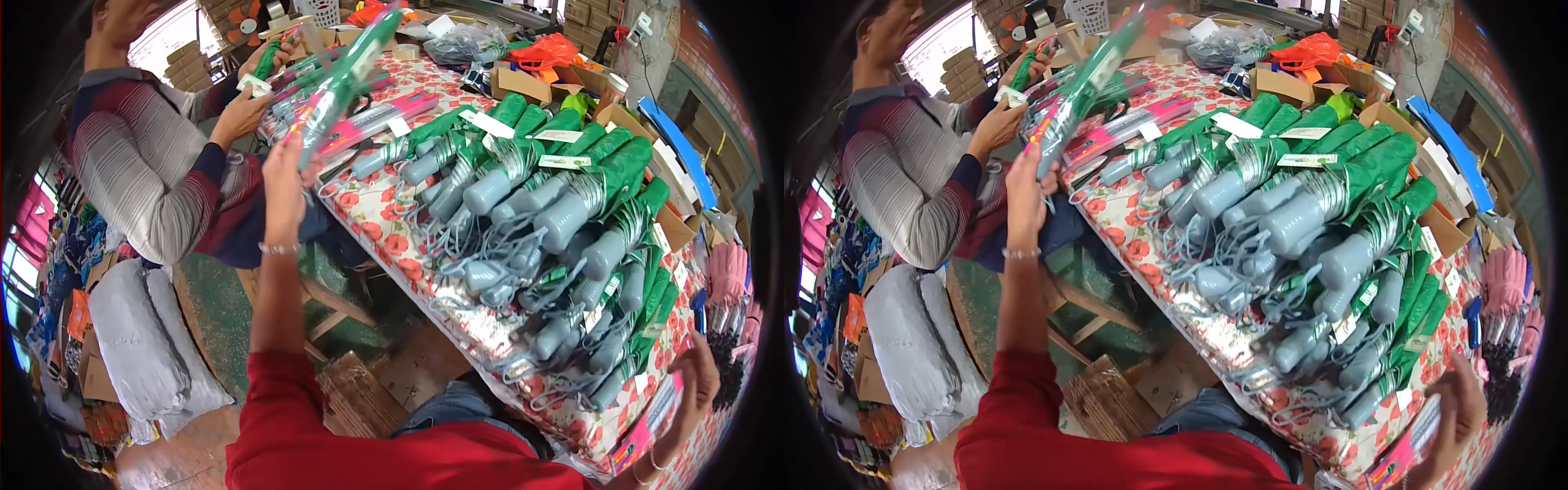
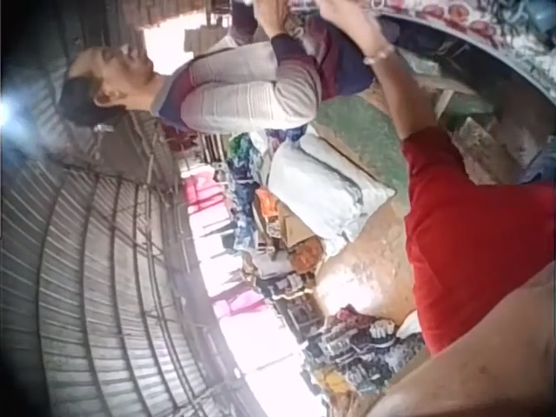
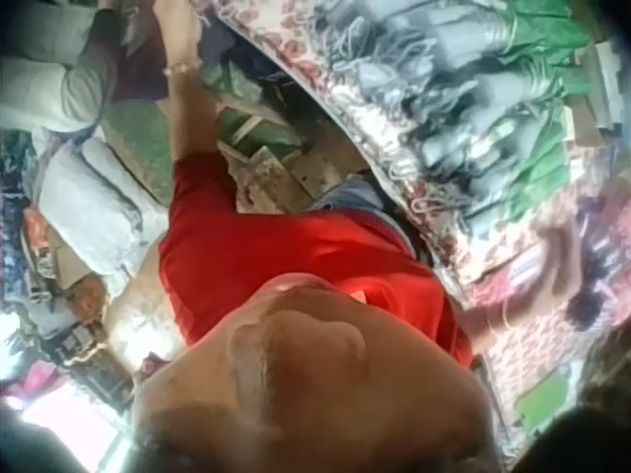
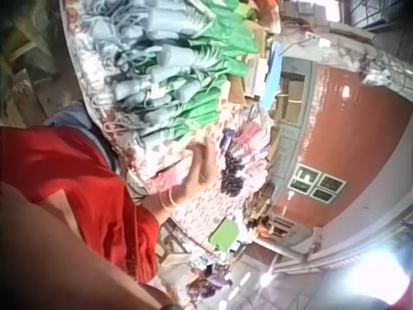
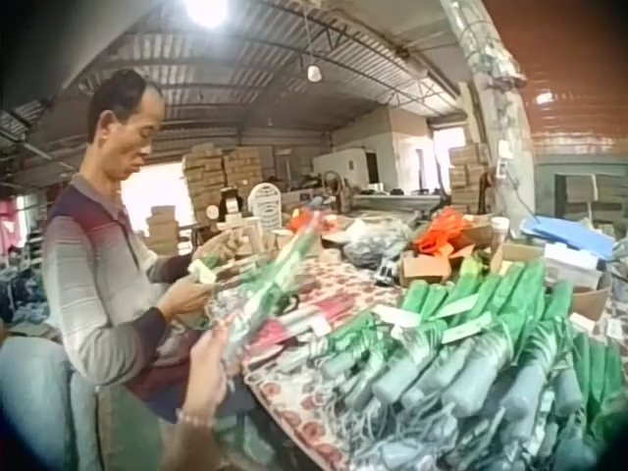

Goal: Applying labels and protective sleeves to folded umbrellas on a production table.

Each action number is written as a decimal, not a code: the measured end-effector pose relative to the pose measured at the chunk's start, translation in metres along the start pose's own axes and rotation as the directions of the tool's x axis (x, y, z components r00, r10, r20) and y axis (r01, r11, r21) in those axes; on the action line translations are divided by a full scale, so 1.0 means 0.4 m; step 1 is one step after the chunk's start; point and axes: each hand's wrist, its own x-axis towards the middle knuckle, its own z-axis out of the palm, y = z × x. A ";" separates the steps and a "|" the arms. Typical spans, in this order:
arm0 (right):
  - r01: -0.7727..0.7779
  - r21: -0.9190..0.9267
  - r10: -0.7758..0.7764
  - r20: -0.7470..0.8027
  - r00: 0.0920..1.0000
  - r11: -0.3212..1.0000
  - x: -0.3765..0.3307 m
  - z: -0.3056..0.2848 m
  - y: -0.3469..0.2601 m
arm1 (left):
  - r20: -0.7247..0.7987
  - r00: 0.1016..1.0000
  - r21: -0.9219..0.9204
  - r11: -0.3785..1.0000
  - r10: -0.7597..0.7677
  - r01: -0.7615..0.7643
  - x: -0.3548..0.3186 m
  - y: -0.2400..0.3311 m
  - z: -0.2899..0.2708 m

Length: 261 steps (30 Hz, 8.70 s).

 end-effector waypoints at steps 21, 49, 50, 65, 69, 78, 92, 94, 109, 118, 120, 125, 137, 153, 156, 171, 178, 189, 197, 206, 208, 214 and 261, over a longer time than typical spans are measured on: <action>-0.283 -0.310 0.274 -0.072 0.959 0.908 0.015 -0.187 0.180 | 0.428 0.824 0.727 0.399 0.372 -0.558 0.457 -0.166 0.014; -0.247 0.778 0.264 0.108 0.958 0.578 0.095 -0.111 0.061 | 0.734 0.587 -0.329 0.935 0.343 -0.135 -0.606 0.197 0.785; -0.276 0.751 0.182 0.209 0.961 0.600 0.072 -0.106 -0.007 | 0.751 0.559 -0.438 0.898 0.350 0.026 -0.601 0.227 0.829; -0.084 0.218 0.001 0.354 0.935 0.972 -0.492 -0.236 -0.009 | 0.761 0.339 -0.645 0.703 0.553 0.299 -1.105 0.309 0.883; -0.066 0.162 0.018 0.282 0.959 0.985 -0.496 -0.286 0.039 | 0.660 -0.563 0.264 0.547 0.498 0.794 -1.103 0.341 0.847; -0.577 0.255 0.628 -0.227 0.744 0.776 -0.543 -0.306 0.031 | 0.902 0.041 -0.399 0.790 0.431 0.466 -1.255 0.248 1.011; -0.507 0.432 0.627 -0.200 0.753 0.746 -0.492 -0.298 0.058 | 0.935 -0.111 -0.254 0.853 0.338 0.456 -1.297 0.187 1.137; -0.491 0.493 0.638 -0.187 0.747 0.719 -0.499 -0.275 0.103 | 0.972 0.046 -0.207 0.745 0.231 0.634 -1.329 0.115 1.143; -0.497 -0.445 0.463 -0.192 0.865 0.745 -0.626 -0.119 0.128 | 0.689 -0.607 -0.718 0.490 0.397 -0.494 -1.120 -0.142 0.964; -0.509 -0.616 0.498 -0.210 0.841 0.601 -0.584 -0.106 0.185 | 0.817 -0.525 0.125 0.962 -0.239 -0.244 -1.073 -0.092 1.034; -0.515 -0.646 0.521 -0.206 0.828 0.563 -0.582 -0.108 0.187 | 0.765 -0.550 0.283 0.942 -0.334 -0.179 -1.067 -0.093 1.048; -0.540 -0.612 0.534 -0.217 0.817 0.578 -0.583 -0.104 0.185 | 0.744 -0.501 0.436 0.890 -0.442 -0.137 -1.068 -0.106 1.053; -0.712 -0.246 0.647 -0.301 0.701 0.657 -0.564 -0.150 0.174 | 0.912 -0.215 -0.409 0.816 0.350 -0.409 -1.157 -0.111 0.941; -0.788 -0.434 0.804 -0.206 0.558 0.437 -0.537 -0.154 0.163 | 0.956 -0.084 -0.287 0.955 0.280 -0.073 -1.153 -0.098 0.927; -0.791 -0.428 0.795 -0.226 0.562 0.438 -0.527 -0.157 0.160 | 0.989 -0.090 -0.124 0.991 0.120 -0.039 -1.157 -0.079 0.930; -0.718 -0.496 0.626 -0.374 0.684 0.489 -0.413 -0.189 0.139 | 0.961 0.129 0.130 0.815 -0.243 0.565 -1.166 -0.096 1.001; -0.685 -0.314 0.608 -0.315 0.729 0.658 -0.386 -0.205 0.168 | 0.974 0.004 0.092 0.408 -0.227 0.908 -1.178 -0.064 0.975; -0.597 -0.047 0.586 -0.142 0.798 0.801 -0.370 -0.181 0.170 | 0.978 -0.067 0.186 0.674 -0.199 0.715 -1.133 0.008 0.972; 0.020 -0.314 -0.099 -0.236 0.967 0.949 -0.385 -0.210 0.010 | 0.881 0.337 -0.100 0.566 -0.332 0.818 -0.910 0.049 1.055; -0.690 0.639 0.544 0.464 0.699 0.342 -0.466 -0.183 0.073 | 0.984 0.175 -0.162 0.451 0.014 0.877 -0.919 0.156 0.997; -0.729 0.596 0.489 0.551 0.677 0.338 -0.462 -0.183 0.090 | 0.982 0.151 -0.182 0.373 0.111 0.910 -0.874 0.163 1.007; -0.179 -0.136 0.181 0.003 0.983 0.974 -0.440 -0.179 0.065 | 0.966 0.245 -0.258 0.442 0.088 0.859 -0.805 0.108 1.059; -0.162 -0.389 0.104 -0.166 0.981 0.907 -0.279 -0.032 0.028 | 0.885 0.398 -0.306 0.343 -0.242 0.888 -0.901 0.058 0.971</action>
